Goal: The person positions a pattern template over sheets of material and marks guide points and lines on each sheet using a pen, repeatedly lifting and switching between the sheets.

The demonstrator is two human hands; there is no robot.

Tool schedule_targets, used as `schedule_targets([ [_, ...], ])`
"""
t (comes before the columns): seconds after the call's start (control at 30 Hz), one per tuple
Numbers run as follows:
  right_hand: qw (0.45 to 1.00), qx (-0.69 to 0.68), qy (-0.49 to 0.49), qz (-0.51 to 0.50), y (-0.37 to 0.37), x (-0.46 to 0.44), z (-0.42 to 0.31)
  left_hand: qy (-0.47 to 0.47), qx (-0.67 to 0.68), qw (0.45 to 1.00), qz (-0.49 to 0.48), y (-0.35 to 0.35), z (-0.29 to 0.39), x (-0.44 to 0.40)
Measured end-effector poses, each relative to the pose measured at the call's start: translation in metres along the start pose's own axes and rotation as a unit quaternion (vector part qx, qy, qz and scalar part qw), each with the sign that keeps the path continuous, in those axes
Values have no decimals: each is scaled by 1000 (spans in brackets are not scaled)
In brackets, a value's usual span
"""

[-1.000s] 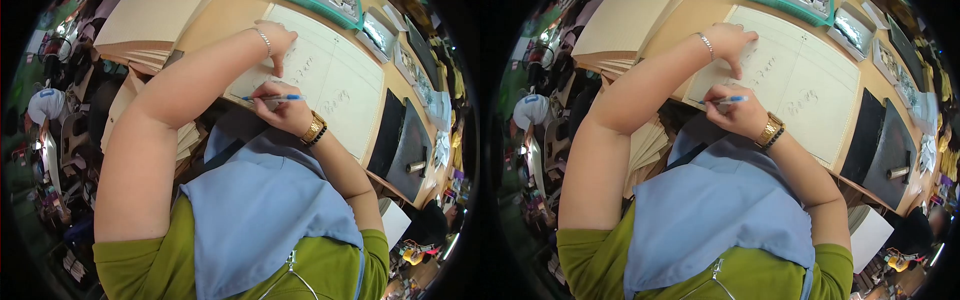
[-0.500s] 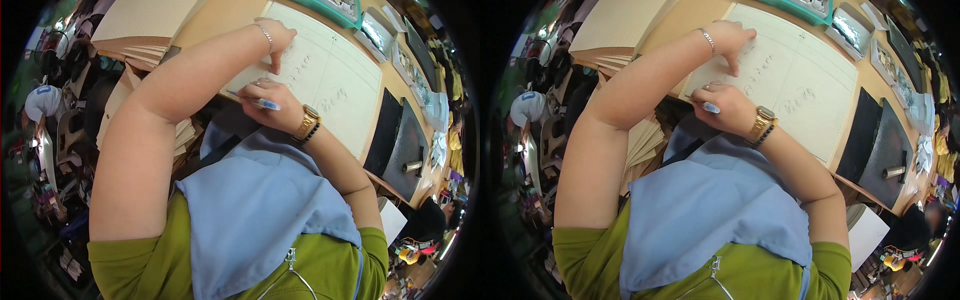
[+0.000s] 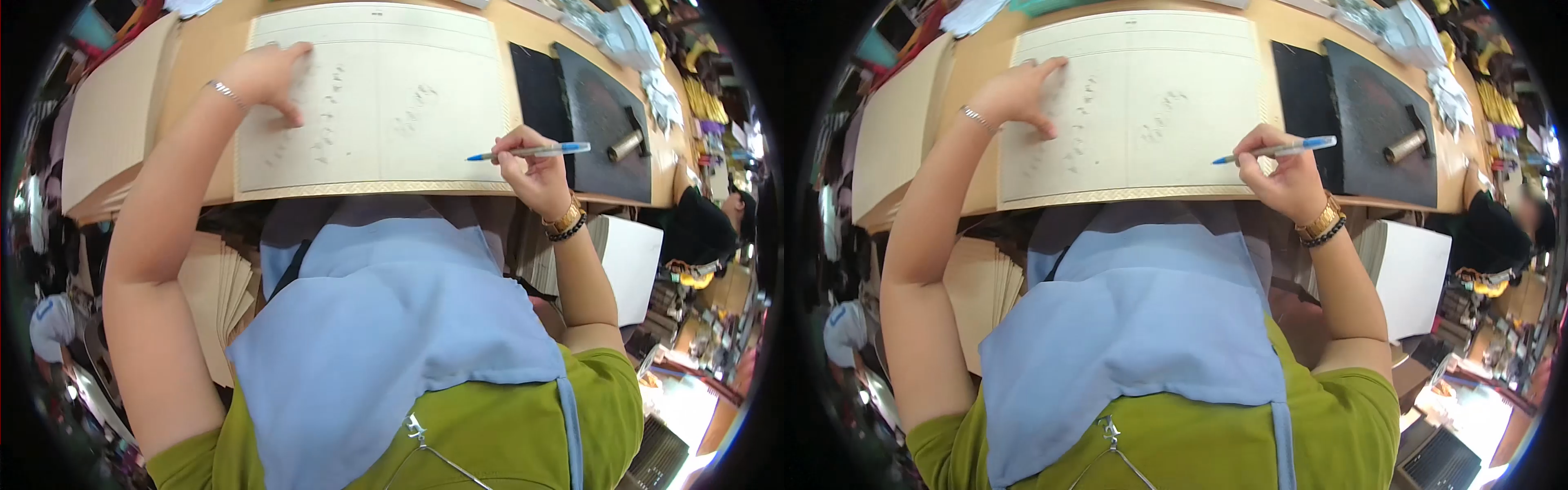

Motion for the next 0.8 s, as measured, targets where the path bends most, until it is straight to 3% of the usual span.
schedule_targets([
  [0.2, 993, 115, -12, 2, -7, 30, -4, -3, -6, 1000, 12, 3, -3, 0],
  [0.37, 996, 87, 8, -25, -2, 33, 6, -22, 1, 1000, -1, -1, 3, 3],
  [0.6, 992, 119, 43, 14, -23, 45, 21, -6, 19, 1000, 5, 2, -4, 2],
  [0.73, 991, 130, -32, -9, -3, 31, 0, -9, 14, 1000, 10, 1, -2, 4],
  [0.8, 996, 75, 42, -13, -2, 29, 5, -4, 14, 1000, 18, 1, -2, 3],
])
Point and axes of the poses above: each hand's wrist, its own x-axis away from the middle knuckle, its own y-axis out of the palm, z = x × y, the point moved 1 cm from there along -x, towards the middle knuckle, and after that the axes turned 9 degrees about x, right-handed, at the moved point
